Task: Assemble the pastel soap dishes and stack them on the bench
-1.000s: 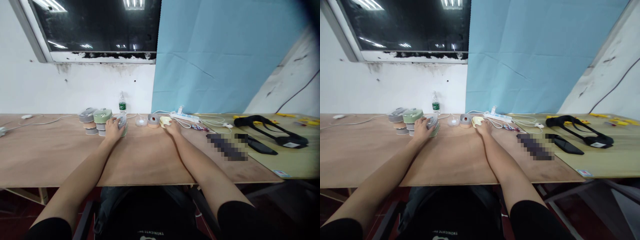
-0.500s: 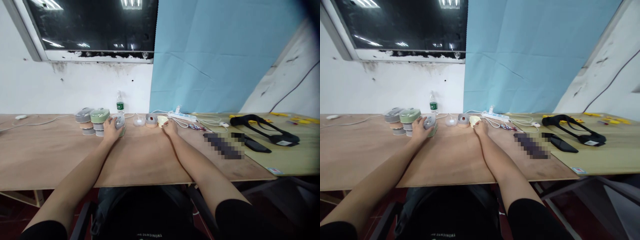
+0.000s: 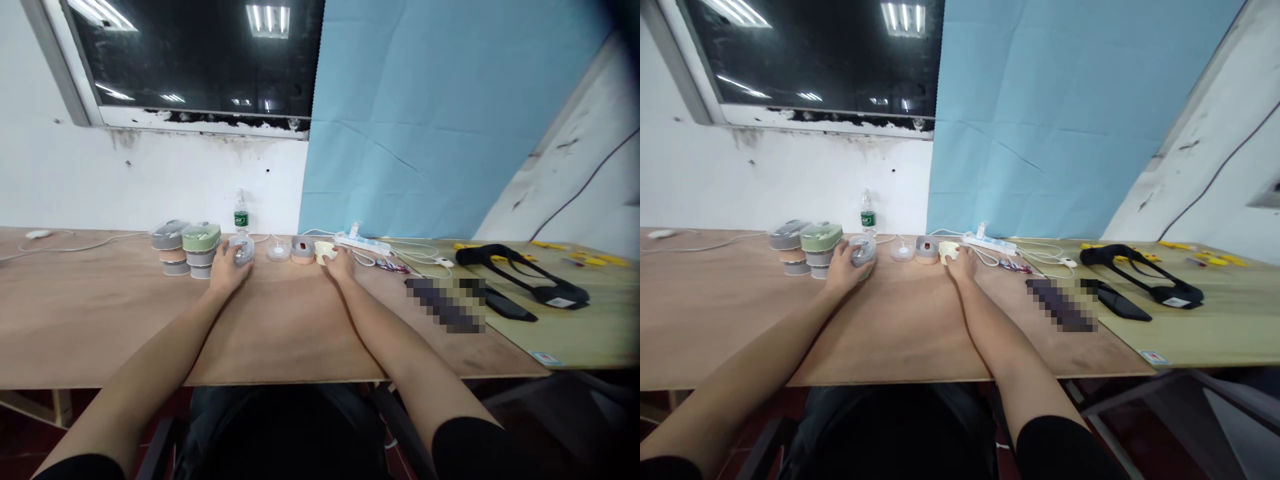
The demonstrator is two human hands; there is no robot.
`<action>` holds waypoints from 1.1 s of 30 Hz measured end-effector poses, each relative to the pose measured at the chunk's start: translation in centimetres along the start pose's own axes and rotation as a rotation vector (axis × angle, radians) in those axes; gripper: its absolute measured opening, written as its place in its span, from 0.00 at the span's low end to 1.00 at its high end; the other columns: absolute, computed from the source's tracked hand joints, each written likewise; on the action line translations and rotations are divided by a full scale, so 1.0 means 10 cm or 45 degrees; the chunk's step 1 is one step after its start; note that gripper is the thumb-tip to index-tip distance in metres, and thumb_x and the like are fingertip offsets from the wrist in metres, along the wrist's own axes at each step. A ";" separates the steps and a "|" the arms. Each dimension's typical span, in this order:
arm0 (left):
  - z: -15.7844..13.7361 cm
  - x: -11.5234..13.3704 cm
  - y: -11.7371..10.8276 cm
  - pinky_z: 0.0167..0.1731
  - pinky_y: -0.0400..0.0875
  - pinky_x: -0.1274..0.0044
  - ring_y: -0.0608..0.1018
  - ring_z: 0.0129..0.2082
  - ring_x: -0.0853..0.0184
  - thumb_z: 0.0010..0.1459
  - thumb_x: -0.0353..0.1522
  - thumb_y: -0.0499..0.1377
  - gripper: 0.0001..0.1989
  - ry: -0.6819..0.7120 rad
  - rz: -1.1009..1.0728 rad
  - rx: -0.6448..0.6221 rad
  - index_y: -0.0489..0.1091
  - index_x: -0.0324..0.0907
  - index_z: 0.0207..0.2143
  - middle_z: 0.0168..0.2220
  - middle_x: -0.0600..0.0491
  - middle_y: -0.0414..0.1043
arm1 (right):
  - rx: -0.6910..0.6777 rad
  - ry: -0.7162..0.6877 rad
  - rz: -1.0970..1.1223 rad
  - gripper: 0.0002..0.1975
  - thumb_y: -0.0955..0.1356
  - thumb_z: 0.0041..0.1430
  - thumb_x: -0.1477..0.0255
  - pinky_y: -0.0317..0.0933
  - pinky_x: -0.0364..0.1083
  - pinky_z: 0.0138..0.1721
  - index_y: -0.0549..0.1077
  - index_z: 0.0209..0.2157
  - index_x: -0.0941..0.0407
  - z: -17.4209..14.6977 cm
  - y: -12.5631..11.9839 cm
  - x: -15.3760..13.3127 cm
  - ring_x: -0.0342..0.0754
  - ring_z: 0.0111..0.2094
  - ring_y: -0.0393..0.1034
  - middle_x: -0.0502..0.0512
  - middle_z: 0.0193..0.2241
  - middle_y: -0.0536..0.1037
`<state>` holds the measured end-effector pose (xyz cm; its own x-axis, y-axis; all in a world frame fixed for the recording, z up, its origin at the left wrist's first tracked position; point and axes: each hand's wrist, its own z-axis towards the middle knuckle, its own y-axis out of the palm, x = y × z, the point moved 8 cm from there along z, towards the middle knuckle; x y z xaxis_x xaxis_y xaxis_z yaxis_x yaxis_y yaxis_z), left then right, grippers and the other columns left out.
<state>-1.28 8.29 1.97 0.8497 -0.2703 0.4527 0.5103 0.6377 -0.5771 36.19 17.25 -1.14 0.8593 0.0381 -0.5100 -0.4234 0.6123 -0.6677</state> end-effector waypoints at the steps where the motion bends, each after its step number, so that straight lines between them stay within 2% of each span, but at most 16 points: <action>1: 0.00 0.01 -0.02 0.59 0.61 0.64 0.65 0.59 0.52 0.48 0.42 0.65 0.29 0.016 -0.011 0.023 0.68 0.44 0.52 0.61 0.42 0.55 | 0.051 -0.028 0.020 0.21 0.68 0.51 0.64 0.56 0.54 0.51 0.72 0.45 0.59 0.00 -0.04 -0.04 0.59 0.49 0.63 0.64 0.45 0.69; 5: -0.01 0.14 -0.14 0.60 0.60 0.66 0.63 0.60 0.54 0.50 0.41 0.64 0.27 0.135 -0.082 0.107 0.68 0.45 0.52 0.60 0.44 0.55 | 0.311 -0.283 0.154 0.16 0.64 0.56 0.69 0.54 0.54 0.54 0.70 0.46 0.60 -0.07 -0.28 -0.30 0.57 0.51 0.60 0.64 0.45 0.70; 8: -0.06 0.34 -0.18 0.60 0.60 0.65 0.63 0.61 0.55 0.52 0.41 0.63 0.26 0.261 -0.140 0.077 0.67 0.45 0.53 0.61 0.45 0.54 | 0.379 -0.575 0.252 0.15 0.63 0.58 0.71 0.53 0.54 0.55 0.69 0.47 0.59 -0.22 -0.37 -0.62 0.55 0.51 0.60 0.63 0.46 0.70; 12: -0.17 0.62 -0.08 0.59 0.60 0.63 0.63 0.61 0.54 0.53 0.42 0.62 0.26 0.448 -0.179 -0.103 0.66 0.46 0.54 0.62 0.46 0.54 | 0.212 -0.911 0.339 0.16 0.64 0.60 0.67 0.56 0.55 0.54 0.68 0.48 0.58 -0.51 -0.30 -1.07 0.56 0.51 0.62 0.63 0.47 0.71; 16: -0.28 0.77 0.09 0.59 0.59 0.60 0.62 0.61 0.53 0.52 0.42 0.63 0.28 0.568 -0.196 -0.296 0.65 0.47 0.55 0.62 0.45 0.55 | -0.127 -1.156 0.435 0.23 0.62 0.62 0.60 0.56 0.56 0.56 0.65 0.55 0.56 -0.80 -0.14 -1.40 0.56 0.54 0.61 0.63 0.52 0.68; 19: -0.32 0.76 0.17 0.59 0.59 0.60 0.62 0.61 0.53 0.52 0.44 0.62 0.29 0.547 -0.205 -0.389 0.65 0.47 0.56 0.62 0.44 0.56 | -0.347 -1.215 0.486 0.27 0.61 0.62 0.55 0.54 0.57 0.58 0.62 0.58 0.54 -0.90 -0.05 -1.46 0.57 0.57 0.59 0.62 0.55 0.66; 22: -0.33 0.72 0.20 0.59 0.60 0.60 0.63 0.60 0.53 0.51 0.46 0.62 0.31 0.490 -0.244 -0.433 0.65 0.46 0.56 0.60 0.44 0.57 | -0.452 -1.221 0.505 0.31 0.61 0.61 0.51 0.54 0.58 0.58 0.61 0.59 0.54 -0.91 0.00 -1.44 0.58 0.58 0.59 0.62 0.57 0.65; 27: -0.33 0.74 0.19 0.59 0.61 0.62 0.64 0.60 0.54 0.53 0.46 0.61 0.30 0.503 -0.279 -0.463 0.65 0.45 0.56 0.60 0.44 0.58 | -0.469 -1.185 0.495 0.33 0.61 0.60 0.50 0.52 0.58 0.60 0.59 0.61 0.54 -0.87 0.02 -1.39 0.57 0.61 0.57 0.63 0.59 0.63; 33: -0.29 0.74 0.11 0.59 0.60 0.64 0.64 0.60 0.55 0.55 0.46 0.60 0.29 0.525 -0.307 -0.381 0.64 0.42 0.56 0.59 0.42 0.59 | -0.490 -1.150 0.498 0.35 0.62 0.61 0.52 0.49 0.58 0.62 0.56 0.63 0.55 -0.86 0.07 -1.37 0.55 0.63 0.54 0.63 0.61 0.61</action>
<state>5.95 4.91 2.64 0.6553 -0.6810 0.3268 0.6605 0.3067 -0.6853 21.63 10.41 0.75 0.4709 0.8492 -0.2391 -0.6432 0.1450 -0.7518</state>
